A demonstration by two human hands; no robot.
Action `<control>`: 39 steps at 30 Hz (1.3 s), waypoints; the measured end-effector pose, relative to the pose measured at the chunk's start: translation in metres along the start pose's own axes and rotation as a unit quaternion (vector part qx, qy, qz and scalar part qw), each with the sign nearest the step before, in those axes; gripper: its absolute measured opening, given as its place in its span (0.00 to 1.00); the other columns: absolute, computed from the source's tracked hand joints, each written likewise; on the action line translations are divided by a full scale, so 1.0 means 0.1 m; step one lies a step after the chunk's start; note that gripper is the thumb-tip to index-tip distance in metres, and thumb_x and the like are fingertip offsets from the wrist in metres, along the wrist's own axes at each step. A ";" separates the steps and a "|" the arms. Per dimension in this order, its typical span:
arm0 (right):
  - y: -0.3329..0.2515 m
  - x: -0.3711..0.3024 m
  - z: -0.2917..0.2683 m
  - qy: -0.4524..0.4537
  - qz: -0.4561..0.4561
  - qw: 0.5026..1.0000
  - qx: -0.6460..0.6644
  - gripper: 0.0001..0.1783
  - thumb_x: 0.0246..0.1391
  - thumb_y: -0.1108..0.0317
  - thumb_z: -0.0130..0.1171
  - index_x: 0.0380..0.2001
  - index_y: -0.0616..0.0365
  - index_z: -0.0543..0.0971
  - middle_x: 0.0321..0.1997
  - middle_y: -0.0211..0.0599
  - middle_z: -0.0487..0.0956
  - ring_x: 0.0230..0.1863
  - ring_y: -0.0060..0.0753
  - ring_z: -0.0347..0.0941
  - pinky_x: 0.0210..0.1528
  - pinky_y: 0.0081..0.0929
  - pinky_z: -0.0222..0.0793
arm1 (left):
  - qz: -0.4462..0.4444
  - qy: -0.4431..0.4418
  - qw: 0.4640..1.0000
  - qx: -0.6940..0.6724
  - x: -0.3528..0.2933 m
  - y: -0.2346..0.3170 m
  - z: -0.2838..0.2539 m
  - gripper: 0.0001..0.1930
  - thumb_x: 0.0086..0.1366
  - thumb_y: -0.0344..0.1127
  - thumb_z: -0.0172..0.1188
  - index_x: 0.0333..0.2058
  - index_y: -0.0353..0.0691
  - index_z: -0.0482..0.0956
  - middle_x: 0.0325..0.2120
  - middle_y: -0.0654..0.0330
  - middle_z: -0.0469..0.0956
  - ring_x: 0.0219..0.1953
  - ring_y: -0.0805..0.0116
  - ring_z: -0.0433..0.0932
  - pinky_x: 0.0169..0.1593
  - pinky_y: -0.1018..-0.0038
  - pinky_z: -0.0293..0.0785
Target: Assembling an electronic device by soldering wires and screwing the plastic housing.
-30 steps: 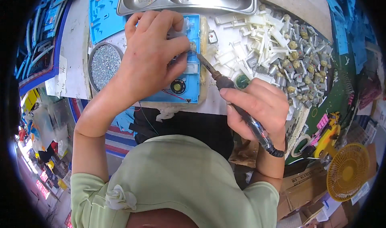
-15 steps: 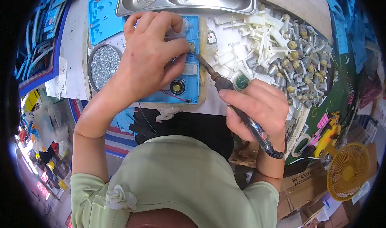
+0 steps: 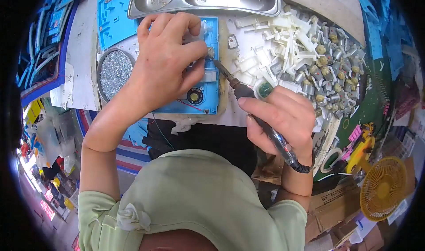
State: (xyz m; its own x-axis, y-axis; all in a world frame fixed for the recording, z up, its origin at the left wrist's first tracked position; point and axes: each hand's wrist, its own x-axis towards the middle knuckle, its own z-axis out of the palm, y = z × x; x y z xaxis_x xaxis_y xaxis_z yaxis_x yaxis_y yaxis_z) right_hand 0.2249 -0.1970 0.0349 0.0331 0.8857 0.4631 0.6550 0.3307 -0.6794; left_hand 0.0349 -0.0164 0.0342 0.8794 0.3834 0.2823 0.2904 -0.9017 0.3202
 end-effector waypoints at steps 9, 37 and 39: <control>-0.04 0.02 -0.10 -0.007 0.007 1.000 -0.008 0.19 0.40 0.78 0.66 0.40 0.59 0.85 0.18 0.32 0.71 0.17 0.34 0.67 0.21 0.29 0.62 | -0.001 0.000 1.000 0.002 0.01 0.02 0.00 0.07 0.48 0.31 0.68 0.29 0.46 0.82 0.44 0.61 0.72 0.49 0.58 0.70 0.59 0.54 0.57; -0.05 -0.05 -0.17 0.005 0.017 1.000 -0.025 0.19 0.39 0.77 0.65 0.40 0.58 0.85 0.19 0.32 0.74 0.18 0.34 0.68 0.22 0.29 0.63 | -0.006 -0.014 1.000 0.020 0.04 0.07 -0.04 0.07 0.47 0.31 0.68 0.28 0.45 0.82 0.43 0.60 0.72 0.50 0.58 0.71 0.61 0.53 0.56; -0.05 -0.05 -0.18 0.007 0.017 1.000 -0.024 0.19 0.39 0.78 0.65 0.40 0.58 0.85 0.19 0.32 0.74 0.18 0.34 0.68 0.21 0.28 0.62 | -0.004 -0.013 1.000 0.025 0.05 0.07 -0.04 0.07 0.47 0.31 0.68 0.27 0.46 0.82 0.43 0.60 0.72 0.50 0.58 0.71 0.61 0.53 0.56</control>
State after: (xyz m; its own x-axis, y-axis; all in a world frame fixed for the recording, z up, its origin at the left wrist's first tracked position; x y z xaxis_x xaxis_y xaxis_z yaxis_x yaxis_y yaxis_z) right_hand 0.2349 -0.2091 0.0457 0.0660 0.8911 0.4489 0.6886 0.2850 -0.6668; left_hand 0.0394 -0.0202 0.0415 0.8867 0.3853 0.2556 0.3149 -0.9080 0.2765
